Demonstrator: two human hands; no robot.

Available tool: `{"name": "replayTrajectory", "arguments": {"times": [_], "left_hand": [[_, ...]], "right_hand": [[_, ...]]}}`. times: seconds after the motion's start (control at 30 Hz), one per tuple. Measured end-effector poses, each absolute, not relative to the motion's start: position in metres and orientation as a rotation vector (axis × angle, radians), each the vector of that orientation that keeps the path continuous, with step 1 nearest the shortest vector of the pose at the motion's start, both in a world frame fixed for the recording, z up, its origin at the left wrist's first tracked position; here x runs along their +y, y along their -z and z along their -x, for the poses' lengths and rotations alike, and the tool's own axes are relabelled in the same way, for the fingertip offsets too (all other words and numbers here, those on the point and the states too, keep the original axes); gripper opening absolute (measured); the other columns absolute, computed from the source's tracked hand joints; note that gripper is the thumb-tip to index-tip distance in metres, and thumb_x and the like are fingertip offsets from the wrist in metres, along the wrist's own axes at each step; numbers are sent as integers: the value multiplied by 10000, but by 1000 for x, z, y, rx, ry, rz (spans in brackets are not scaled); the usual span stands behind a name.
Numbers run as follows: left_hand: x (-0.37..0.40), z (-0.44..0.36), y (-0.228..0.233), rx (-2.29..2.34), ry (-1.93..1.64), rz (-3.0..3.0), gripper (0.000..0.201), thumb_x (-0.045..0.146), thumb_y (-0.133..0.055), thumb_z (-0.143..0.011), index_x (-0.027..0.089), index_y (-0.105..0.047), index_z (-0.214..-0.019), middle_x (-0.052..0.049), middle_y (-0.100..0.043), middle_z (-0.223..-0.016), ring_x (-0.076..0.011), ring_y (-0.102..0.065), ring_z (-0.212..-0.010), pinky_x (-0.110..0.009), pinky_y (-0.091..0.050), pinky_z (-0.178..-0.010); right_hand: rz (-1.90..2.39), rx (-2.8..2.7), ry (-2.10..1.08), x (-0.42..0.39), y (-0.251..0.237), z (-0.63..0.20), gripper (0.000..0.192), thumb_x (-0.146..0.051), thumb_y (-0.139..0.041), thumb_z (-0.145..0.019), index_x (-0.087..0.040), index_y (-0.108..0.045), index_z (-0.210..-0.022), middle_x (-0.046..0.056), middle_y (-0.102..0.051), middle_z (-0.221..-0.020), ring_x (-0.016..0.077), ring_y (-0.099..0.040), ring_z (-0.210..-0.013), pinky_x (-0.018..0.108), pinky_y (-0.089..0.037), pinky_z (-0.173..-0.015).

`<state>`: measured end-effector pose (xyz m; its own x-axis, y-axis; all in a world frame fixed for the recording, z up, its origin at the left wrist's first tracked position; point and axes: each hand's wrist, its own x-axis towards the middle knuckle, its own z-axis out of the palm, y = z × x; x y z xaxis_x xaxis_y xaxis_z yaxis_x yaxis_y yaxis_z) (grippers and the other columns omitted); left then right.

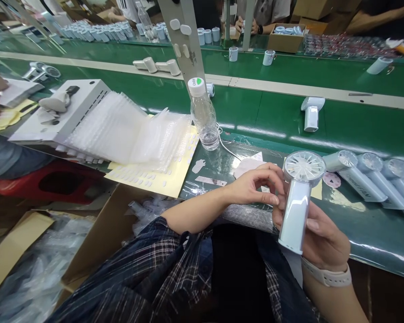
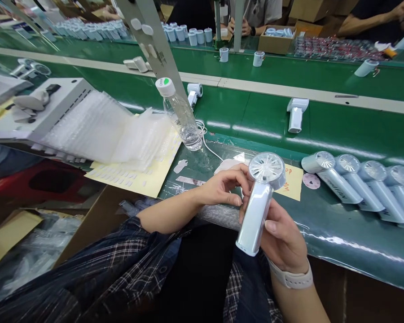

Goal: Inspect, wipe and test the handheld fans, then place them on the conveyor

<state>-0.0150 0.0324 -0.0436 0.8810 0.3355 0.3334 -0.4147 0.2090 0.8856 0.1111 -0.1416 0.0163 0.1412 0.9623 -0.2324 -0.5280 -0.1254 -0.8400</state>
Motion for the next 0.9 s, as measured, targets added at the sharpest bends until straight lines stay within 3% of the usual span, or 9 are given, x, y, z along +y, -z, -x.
{"name": "replayTrajectory", "arguments": {"times": [0.1, 0.23, 0.4, 0.53, 0.6, 0.7, 0.73, 0.8, 0.9], "left_hand": [[32, 17, 41, -71, -522, -1292, 522, 571, -1080, -662, 200, -820, -921, -82, -579, -1203, -197, -666, -1054, -347, -616, -951], [34, 22, 37, -63, -582, -1489, 501, 667, -904, -872, 201, -775, -1001, -109, -678, -1201, -236, -701, -1116, -387, -602, -1016], [38, 27, 39, 369, -344, -2177, 418, 457, -821, -988, 191, -676, -1274, -201, -690, -1521, -374, -591, -1519, -590, -443, -1318], [42, 26, 42, 581, -110, -2482, 422, 341, -856, -954, 156, -671, -1285, -236, -588, -1670, -402, -514, -1625, -593, -432, -1355], [46, 27, 41, 719, -149, -2518, 402, 348, -785, -1002, 149, -666, -1330, -221, -643, -1605, -382, -586, -1551, -575, -482, -1316], [52, 29, 40, 890, -209, -2516, 386, 336, -714, -1030, 117, -673, -1346, -227, -687, -1520, -400, -629, -1479, -603, -495, -1291], [53, 29, 40, 921, -225, -2514, 385, 333, -711, -1027, 109, -680, -1340, -233, -679, -1531, -411, -610, -1501, -613, -476, -1308], [53, 29, 39, 972, -276, -2518, 390, 341, -731, -1011, 116, -697, -1329, -229, -646, -1586, -423, -546, -1572, -623, -426, -1355], [47, 26, 41, 953, -366, -2518, 400, 353, -737, -1007, 134, -712, -1341, -215, -610, -1643, -436, -477, -1634, -643, -384, -1390]], "right_hand": [[1006, -604, -1377, -140, -14, -106, 432, -577, -943, -754, -229, -838, -987, 81, -754, -819, 224, -671, -643, 322, -535, -530], [1118, -609, -1265, -143, -4, -114, 488, -633, -927, -783, -244, -811, -1053, 78, -779, -891, 240, -691, -687, 364, -587, -603], [1920, -640, -395, -162, -1, -222, 649, -713, -745, -866, -255, -746, -1325, 155, -801, -1269, 316, -768, -1010, 466, -629, -878], [2320, -455, 96, -192, -20, -339, 277, -404, -699, -840, -230, -732, -1053, 209, -774, -1160, 411, -693, -1216, 597, -487, -1112], [2507, -356, 175, -206, -25, -377, 53, -305, -672, -809, -258, -672, -834, 228, -748, -1003, 475, -669, -1217, 666, -438, -1091], [2685, -332, 104, -218, -22, -403, 74, -260, -722, -748, -285, -661, -715, 225, -736, -895, 491, -704, -1125, 628, -493, -955], [2721, -345, 83, -217, -19, -406, 19, -268, -738, -752, -275, -726, -765, 248, -755, -939, 499, -711, -1132, 616, -508, -926], [2771, -369, 136, -205, -17, -407, 319, -334, -694, -862, -184, -850, -1096, 369, -747, -1217, 560, -662, -1300, 661, -506, -960], [2780, -514, 286, -155, -20, -403, 645, -342, -459, -1057, 22, -658, -1550, 491, -542, -1549, 585, -450, -1577, 744, -403, -1140]]}}
